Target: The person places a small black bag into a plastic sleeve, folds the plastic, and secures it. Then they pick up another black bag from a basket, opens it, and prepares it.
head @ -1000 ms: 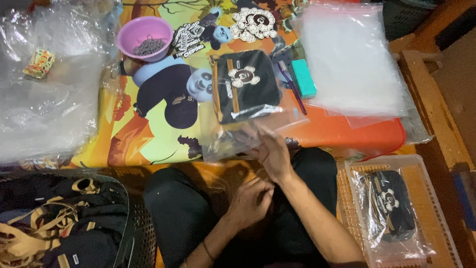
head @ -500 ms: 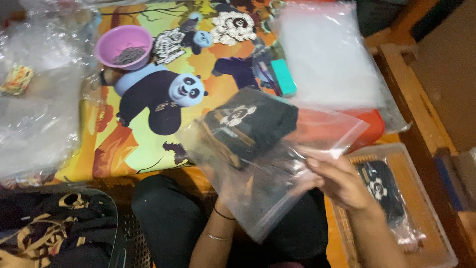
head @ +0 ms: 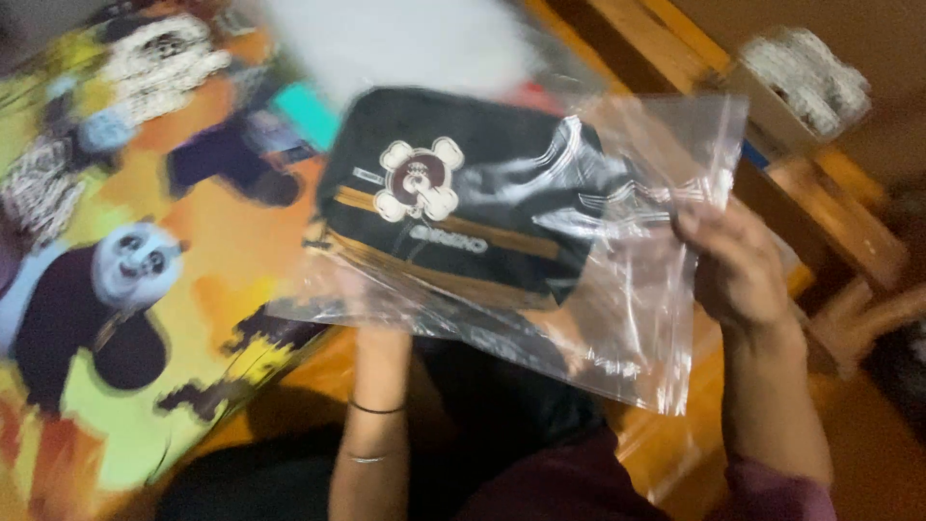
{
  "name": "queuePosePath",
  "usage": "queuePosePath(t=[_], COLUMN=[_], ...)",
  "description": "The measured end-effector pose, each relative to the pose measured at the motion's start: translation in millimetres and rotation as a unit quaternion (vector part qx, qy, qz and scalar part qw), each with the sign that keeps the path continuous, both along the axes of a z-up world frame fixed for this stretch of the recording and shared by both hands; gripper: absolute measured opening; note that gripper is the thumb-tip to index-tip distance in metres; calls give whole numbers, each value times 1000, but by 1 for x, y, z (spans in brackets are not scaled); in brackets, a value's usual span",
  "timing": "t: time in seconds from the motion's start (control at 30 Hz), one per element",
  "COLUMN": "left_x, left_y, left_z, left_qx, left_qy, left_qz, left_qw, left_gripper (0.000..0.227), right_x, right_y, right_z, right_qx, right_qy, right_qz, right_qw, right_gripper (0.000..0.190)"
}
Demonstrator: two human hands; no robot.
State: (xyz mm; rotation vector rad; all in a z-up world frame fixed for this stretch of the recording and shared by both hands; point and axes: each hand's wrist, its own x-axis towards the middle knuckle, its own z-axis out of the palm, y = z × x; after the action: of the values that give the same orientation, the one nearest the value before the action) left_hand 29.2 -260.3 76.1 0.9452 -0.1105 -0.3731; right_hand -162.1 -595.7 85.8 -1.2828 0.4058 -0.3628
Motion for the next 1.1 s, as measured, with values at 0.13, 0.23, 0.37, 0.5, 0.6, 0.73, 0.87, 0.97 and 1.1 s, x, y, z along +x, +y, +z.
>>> queuePosePath(t=[0.13,0.23,0.37,0.5,0.6,0.73,0.87,0.97,1.1], left_x=[6,16,28,59,44,25,32,36,55], left_y=[-77,-118,-176,-222,-244,-272,-278,-304,-304], left_z=[46,66,53,-80,-87,-88,-143,-98,-214], left_qx=[-86,-145,-152,220,157,210,319,376,432], left_qy=[121,204,204,160,230,178,119,110,-28], left_qz=[-76,-98,-301,-216,-272,-366,-409,-425,-362], left_qw=[986,963,919,938,921,889,847,816,826], left_gripper=[78,84,90,58,30,23,28,11,77], right_x=[-27,-54,-83,-86,-108,-113,-103,-97,-70], right_y=[-29,-57,-91,-80,-104,-118,-117,-136,-140], right_z=[40,40,30,1,-66,-108,-138,-195,-211], right_qx=[-4,37,26,12,43,39,32,48,38], right_qy=[-58,-86,-27,-34,29,136,215,163,194], right_qz=[-45,-77,-137,-252,-271,-257,-241,-257,-268], right_qw=[997,993,990,967,961,956,946,951,943], right_gripper=[31,34,39,33,30,24,25,33,36])
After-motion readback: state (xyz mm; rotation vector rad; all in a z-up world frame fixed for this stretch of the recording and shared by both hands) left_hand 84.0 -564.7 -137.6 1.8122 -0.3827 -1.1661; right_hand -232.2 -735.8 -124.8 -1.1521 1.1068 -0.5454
